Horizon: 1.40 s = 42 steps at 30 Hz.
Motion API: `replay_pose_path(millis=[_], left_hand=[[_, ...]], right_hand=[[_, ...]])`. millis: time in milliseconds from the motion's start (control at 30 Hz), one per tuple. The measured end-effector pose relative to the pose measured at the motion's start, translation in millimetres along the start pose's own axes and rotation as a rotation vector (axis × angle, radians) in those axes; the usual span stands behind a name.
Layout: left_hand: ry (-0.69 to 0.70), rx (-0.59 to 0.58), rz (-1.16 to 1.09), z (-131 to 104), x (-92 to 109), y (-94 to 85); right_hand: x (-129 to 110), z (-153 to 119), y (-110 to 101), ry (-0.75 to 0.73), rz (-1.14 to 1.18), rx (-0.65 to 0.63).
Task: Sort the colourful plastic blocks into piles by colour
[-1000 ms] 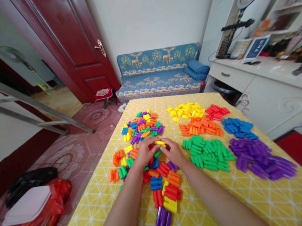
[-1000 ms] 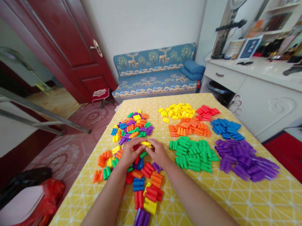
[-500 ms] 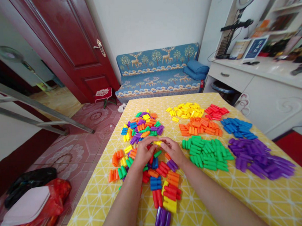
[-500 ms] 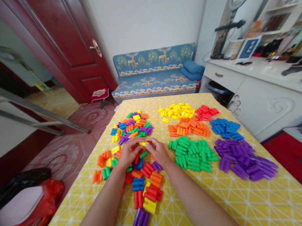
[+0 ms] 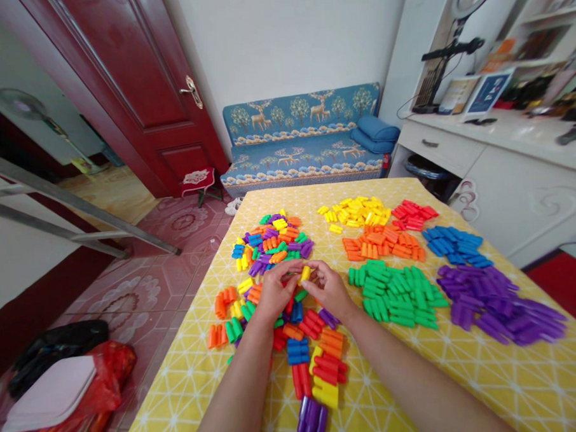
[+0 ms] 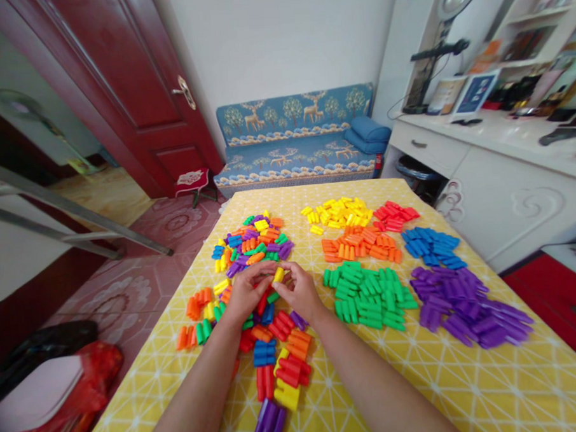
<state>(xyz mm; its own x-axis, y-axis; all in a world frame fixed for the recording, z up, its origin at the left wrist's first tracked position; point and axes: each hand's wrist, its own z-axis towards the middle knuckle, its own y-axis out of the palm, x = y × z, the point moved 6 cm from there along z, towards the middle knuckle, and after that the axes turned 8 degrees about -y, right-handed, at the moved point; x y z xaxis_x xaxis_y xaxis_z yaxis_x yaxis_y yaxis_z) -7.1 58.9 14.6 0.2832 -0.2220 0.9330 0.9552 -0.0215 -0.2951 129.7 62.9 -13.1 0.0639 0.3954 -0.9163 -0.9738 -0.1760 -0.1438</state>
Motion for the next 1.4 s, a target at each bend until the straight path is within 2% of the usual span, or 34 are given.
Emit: replay_pose_path(millis=[133, 267, 367, 467, 600, 700, 767, 900, 1067, 1167, 1267, 1400], left_hand=[[0.012, 0.039, 0.051, 1, 1, -2.0], [0.017, 0.084, 0.114, 1, 3, -5.4], [0.008, 0.087, 0.166, 1, 4, -5.9], [0.016, 0.072, 0.200, 1, 3, -5.4], [0.038, 0.066, 0.214, 1, 2, -5.1], [0.036, 0.067, 0.210, 2, 1, -5.0], [0.026, 0.064, 0.211, 1, 0, -4.7], [0.013, 0.062, 0.222, 0, 0, -5.0], [0.018, 0.059, 0.240, 0, 1, -5.2], [0.013, 0.058, 0.241, 1, 1, -5.0], [0.007, 0.055, 0.230, 1, 2, -4.6], [0.024, 0.056, 0.231, 0, 3, -4.5]], right_hand=[[-1, 3, -3, -0.013, -0.058, 0.031], [-13, 26, -18, -0.068, -0.340, 0.064], [-19, 59, -29, -0.094, -0.690, -0.033], [-13, 90, -43, -0.045, -1.043, -0.164], [2, 107, -59, 0.023, -1.257, -0.277], [4, 103, -58, -0.021, -1.280, -0.281], [5, 96, -50, -0.037, -1.271, -0.332], [14, 93, -41, 0.034, -1.240, -0.431], [19, 114, -58, 0.099, -1.268, -0.382], [16, 115, -63, 0.115, -1.273, -0.354], [8, 97, -49, 0.026, -1.147, -0.338], [3, 53, -21, -0.125, -0.812, -0.251]])
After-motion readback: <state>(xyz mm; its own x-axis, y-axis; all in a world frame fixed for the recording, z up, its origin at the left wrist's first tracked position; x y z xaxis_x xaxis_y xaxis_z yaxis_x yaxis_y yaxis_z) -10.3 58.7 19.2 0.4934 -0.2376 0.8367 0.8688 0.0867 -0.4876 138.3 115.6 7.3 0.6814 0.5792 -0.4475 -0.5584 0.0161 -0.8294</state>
